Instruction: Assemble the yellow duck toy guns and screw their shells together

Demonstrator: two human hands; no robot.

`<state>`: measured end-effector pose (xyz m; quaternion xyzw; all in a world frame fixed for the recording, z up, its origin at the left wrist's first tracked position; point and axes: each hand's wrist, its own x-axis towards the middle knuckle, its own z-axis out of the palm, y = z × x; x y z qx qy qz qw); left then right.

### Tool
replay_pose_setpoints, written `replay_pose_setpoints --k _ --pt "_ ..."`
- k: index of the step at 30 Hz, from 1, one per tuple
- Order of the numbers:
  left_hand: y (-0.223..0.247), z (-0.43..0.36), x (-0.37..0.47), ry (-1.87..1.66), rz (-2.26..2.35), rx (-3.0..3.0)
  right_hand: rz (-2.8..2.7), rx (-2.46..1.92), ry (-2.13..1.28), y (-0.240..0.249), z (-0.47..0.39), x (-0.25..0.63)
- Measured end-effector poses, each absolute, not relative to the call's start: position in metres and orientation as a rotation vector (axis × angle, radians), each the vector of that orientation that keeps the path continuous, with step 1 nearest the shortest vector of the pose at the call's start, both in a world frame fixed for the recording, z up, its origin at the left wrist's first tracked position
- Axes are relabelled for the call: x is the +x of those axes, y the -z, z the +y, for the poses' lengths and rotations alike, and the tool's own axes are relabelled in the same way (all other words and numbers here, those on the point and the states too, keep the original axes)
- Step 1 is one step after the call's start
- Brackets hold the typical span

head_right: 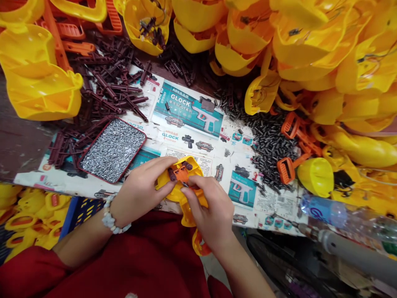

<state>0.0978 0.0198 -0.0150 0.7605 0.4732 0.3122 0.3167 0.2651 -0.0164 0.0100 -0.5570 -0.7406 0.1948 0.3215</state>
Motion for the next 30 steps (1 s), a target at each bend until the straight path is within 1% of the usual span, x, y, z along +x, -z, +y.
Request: replay_pose_setpoints --k 6,11,16,19,21,26,30 --pt "0.019 0.017 0.098 -0.853 1.303 2.010 -2.072 -1.364 -0.454 -0.009 -0.013 0.264" --pt "0.019 0.017 0.098 -0.840 1.305 2.087 -2.088 -1.409 -0.374 -0.011 -0.010 0.257" --pt "0.019 0.018 0.098 -0.851 1.300 2.067 -2.135 -1.514 -0.399 -0.017 -0.012 0.258" --pt "0.018 0.018 0.098 -0.852 1.298 2.101 -2.078 -1.497 -0.405 -0.016 -0.010 0.255" --pt "0.018 0.017 0.098 -0.846 1.282 2.138 -2.049 -1.506 -0.326 -0.014 -0.007 0.250" --pt "0.016 0.017 0.098 -0.843 1.263 2.193 -2.072 -1.537 0.007 -0.012 -0.004 0.240" --pt "0.016 0.019 0.098 -0.855 1.274 2.216 -2.189 -1.552 0.159 -0.017 -0.002 0.236"
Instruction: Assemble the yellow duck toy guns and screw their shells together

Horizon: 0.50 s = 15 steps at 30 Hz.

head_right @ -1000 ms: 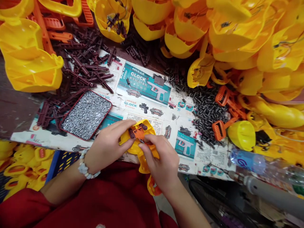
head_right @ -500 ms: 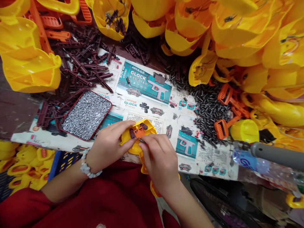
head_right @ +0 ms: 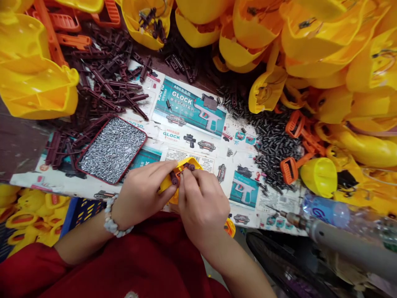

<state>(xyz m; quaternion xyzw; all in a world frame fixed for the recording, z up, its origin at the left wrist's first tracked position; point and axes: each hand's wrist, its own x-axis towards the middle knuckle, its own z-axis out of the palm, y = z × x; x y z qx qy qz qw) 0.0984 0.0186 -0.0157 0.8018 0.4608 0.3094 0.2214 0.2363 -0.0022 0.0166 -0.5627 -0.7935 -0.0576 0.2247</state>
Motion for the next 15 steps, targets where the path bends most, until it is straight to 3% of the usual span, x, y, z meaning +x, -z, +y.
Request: replay_pose_setpoints --k 7,15 --pt "0.015 0.017 0.097 -0.891 1.252 2.211 -2.136 -1.477 0.222 -0.008 -0.003 0.231" --pt "0.014 0.026 0.094 -0.812 1.143 1.859 -1.967 -1.435 -0.241 -0.022 -0.003 0.264"
